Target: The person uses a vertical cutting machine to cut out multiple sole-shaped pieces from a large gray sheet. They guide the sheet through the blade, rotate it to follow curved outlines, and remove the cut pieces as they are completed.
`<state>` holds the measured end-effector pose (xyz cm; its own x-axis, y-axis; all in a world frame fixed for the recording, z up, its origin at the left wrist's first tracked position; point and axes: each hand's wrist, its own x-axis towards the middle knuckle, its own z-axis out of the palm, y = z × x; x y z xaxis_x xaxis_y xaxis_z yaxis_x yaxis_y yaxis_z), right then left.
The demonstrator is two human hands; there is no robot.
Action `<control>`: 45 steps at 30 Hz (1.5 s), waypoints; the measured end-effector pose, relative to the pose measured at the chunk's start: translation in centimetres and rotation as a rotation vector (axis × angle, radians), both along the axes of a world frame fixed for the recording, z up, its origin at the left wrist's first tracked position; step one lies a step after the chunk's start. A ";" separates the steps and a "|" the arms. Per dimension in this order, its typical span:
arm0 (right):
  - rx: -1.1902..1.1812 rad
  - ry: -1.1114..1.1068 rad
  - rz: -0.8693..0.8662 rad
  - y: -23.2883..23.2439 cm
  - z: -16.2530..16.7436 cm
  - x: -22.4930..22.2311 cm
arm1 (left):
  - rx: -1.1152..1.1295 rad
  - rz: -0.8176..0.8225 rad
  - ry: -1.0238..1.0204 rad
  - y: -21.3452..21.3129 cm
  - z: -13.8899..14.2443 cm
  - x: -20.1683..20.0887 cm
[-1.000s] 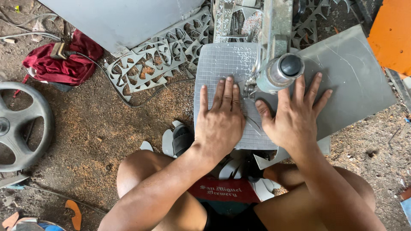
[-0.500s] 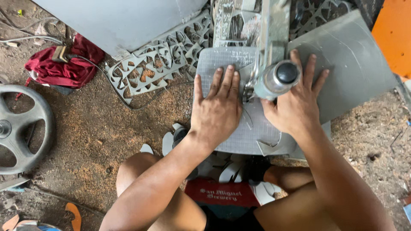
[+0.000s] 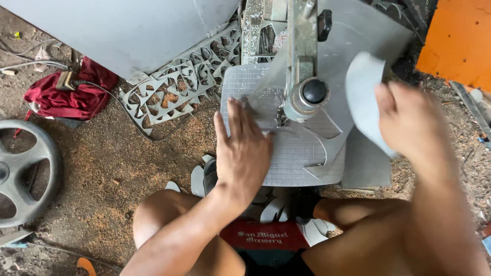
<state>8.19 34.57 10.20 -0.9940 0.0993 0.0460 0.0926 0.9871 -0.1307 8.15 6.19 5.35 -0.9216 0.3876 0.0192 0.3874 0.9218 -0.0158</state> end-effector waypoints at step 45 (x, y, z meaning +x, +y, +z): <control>-0.313 -0.031 0.505 -8.0 -2.6 5.4 | 0.315 -0.113 0.018 -3.2 -0.6 3.6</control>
